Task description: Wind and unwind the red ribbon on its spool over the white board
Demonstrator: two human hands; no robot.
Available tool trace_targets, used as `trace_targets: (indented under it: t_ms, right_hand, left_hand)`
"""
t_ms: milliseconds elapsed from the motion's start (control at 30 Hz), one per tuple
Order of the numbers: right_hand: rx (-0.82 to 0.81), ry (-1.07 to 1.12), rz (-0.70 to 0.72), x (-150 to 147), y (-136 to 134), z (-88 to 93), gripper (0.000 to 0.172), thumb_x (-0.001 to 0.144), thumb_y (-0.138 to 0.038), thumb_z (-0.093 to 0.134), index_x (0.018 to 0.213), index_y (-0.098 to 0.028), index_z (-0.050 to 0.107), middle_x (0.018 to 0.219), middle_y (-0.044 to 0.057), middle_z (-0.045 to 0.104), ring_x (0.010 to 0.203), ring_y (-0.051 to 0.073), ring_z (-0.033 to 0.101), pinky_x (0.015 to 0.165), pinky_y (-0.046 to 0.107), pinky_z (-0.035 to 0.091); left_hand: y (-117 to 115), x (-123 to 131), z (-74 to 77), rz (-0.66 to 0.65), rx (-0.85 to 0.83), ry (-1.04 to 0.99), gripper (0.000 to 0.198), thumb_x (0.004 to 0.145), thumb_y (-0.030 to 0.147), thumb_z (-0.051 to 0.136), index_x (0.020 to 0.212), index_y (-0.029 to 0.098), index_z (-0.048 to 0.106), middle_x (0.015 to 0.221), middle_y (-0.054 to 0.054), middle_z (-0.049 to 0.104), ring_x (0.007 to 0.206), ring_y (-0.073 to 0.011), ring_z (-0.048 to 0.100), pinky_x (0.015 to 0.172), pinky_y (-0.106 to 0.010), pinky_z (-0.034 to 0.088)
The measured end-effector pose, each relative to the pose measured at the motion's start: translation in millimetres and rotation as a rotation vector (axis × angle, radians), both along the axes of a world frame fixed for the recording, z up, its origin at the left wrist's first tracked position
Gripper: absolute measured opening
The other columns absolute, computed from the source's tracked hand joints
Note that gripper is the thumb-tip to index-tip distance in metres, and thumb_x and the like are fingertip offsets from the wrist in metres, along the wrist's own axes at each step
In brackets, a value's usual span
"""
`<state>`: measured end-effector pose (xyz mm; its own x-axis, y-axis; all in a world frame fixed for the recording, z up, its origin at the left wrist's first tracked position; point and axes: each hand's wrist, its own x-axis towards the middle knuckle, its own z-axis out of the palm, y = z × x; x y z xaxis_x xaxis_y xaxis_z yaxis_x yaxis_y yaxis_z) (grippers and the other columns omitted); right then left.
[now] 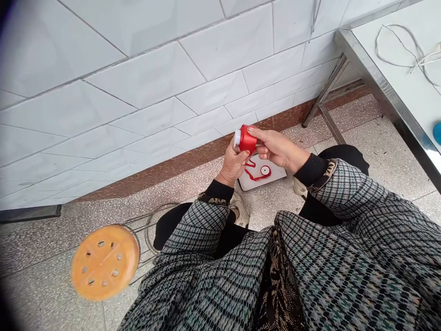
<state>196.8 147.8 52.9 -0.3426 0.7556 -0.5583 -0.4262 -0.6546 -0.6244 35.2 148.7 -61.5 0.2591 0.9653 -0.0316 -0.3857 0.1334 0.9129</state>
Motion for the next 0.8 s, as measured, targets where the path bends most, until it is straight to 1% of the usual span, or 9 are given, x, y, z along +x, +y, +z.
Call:
trace_targets:
  t_ms: [67,100,167,267,400,500,600,733,800]
  right_hand:
    - [0.092,-0.089,-0.048,-8.5,-4.4,2.2,0.024,0.096,-0.029,0.081,0.088,-0.019,0.061,0.056,-0.007,0.050,0.043,0.004,0.035,0.038,0.014,0.032]
    - [0.127,-0.128,-0.069,-11.7,-5.1,2.5,0.025,0.096,-0.028,0.081,0.084,-0.019,0.061,0.055,-0.007,0.050,0.044,0.005,0.037,0.040,0.014,0.034]
    - [0.157,-0.163,-0.101,-15.7,-2.9,2.0,0.028,0.095,-0.025,0.080,0.079,-0.019,0.059,0.053,-0.006,0.050,0.045,0.006,0.041,0.043,0.015,0.036]
    - [0.116,-0.074,-0.102,-17.3,6.8,1.7,0.025,0.097,-0.025,0.077,0.081,-0.020,0.058,0.052,-0.007,0.046,0.044,0.006,0.035,0.042,0.016,0.036]
    - [0.041,0.037,-0.016,-19.7,21.5,9.0,0.013,0.102,-0.021,0.067,0.091,-0.019,0.059,0.054,-0.009,0.042,0.041,0.005,0.022,0.038,0.016,0.028]
    - [0.023,0.024,0.029,-23.7,27.8,17.2,0.013,0.103,-0.017,0.061,0.091,-0.018,0.058,0.054,-0.009,0.041,0.041,0.005,0.021,0.036,0.015,0.024]
    - [0.009,0.005,0.012,-26.7,29.1,22.0,0.017,0.106,-0.015,0.056,0.089,-0.017,0.058,0.054,-0.008,0.043,0.041,0.004,0.020,0.035,0.015,0.022]
    - [-0.019,-0.023,-0.067,-25.8,27.0,22.7,0.021,0.108,-0.012,0.053,0.088,-0.015,0.060,0.056,-0.007,0.046,0.041,0.003,0.020,0.036,0.014,0.020]
    - [-0.024,-0.033,-0.075,-23.6,26.0,22.3,0.023,0.108,-0.011,0.052,0.087,-0.015,0.060,0.056,-0.007,0.046,0.040,0.003,0.021,0.035,0.014,0.020]
  left_hand:
    - [-4.2,4.2,10.8,0.038,-0.049,-0.026,0.067,0.066,0.057,0.098,0.116,0.025,0.068,0.067,0.009,0.057,0.048,-0.0052,0.039,0.051,-0.024,0.044]
    - [-6.0,5.8,15.7,0.056,-0.063,-0.027,0.066,0.067,0.058,0.098,0.115,0.025,0.067,0.064,0.010,0.053,0.046,-0.0044,0.035,0.048,-0.024,0.041]
    - [-9.2,7.2,24.0,0.083,-0.078,-0.011,0.065,0.069,0.060,0.096,0.115,0.025,0.067,0.063,0.011,0.052,0.044,-0.0039,0.032,0.047,-0.024,0.039]
    - [-11.7,2.8,32.6,0.110,-0.064,0.046,0.062,0.075,0.061,0.093,0.119,0.025,0.067,0.064,0.009,0.053,0.046,-0.0049,0.036,0.050,-0.025,0.045]
    - [-10.8,-12.9,41.2,0.125,0.025,0.169,0.061,0.080,0.061,0.089,0.124,0.025,0.068,0.066,0.006,0.056,0.055,-0.0102,0.051,0.061,-0.031,0.055]
    - [-10.3,-24.5,47.5,0.128,0.080,0.239,0.062,0.080,0.056,0.090,0.129,0.024,0.068,0.070,0.004,0.061,0.061,-0.0131,0.058,0.061,-0.031,0.055]
    - [-13.0,-30.6,53.6,0.141,0.054,0.317,0.068,0.082,0.048,0.089,0.140,0.022,0.065,0.067,0.005,0.059,0.058,-0.0118,0.054,0.055,-0.027,0.046]
    - [-17.5,-29.9,59.7,0.223,0.008,0.424,0.087,0.083,0.035,0.088,0.159,0.019,0.051,0.055,0.012,0.041,0.050,-0.0077,0.032,0.050,-0.025,0.027]
    - [-18.1,-27.9,60.5,0.244,0.011,0.448,0.093,0.082,0.032,0.088,0.164,0.019,0.046,0.053,0.013,0.037,0.050,-0.0075,0.028,0.050,-0.025,0.023]
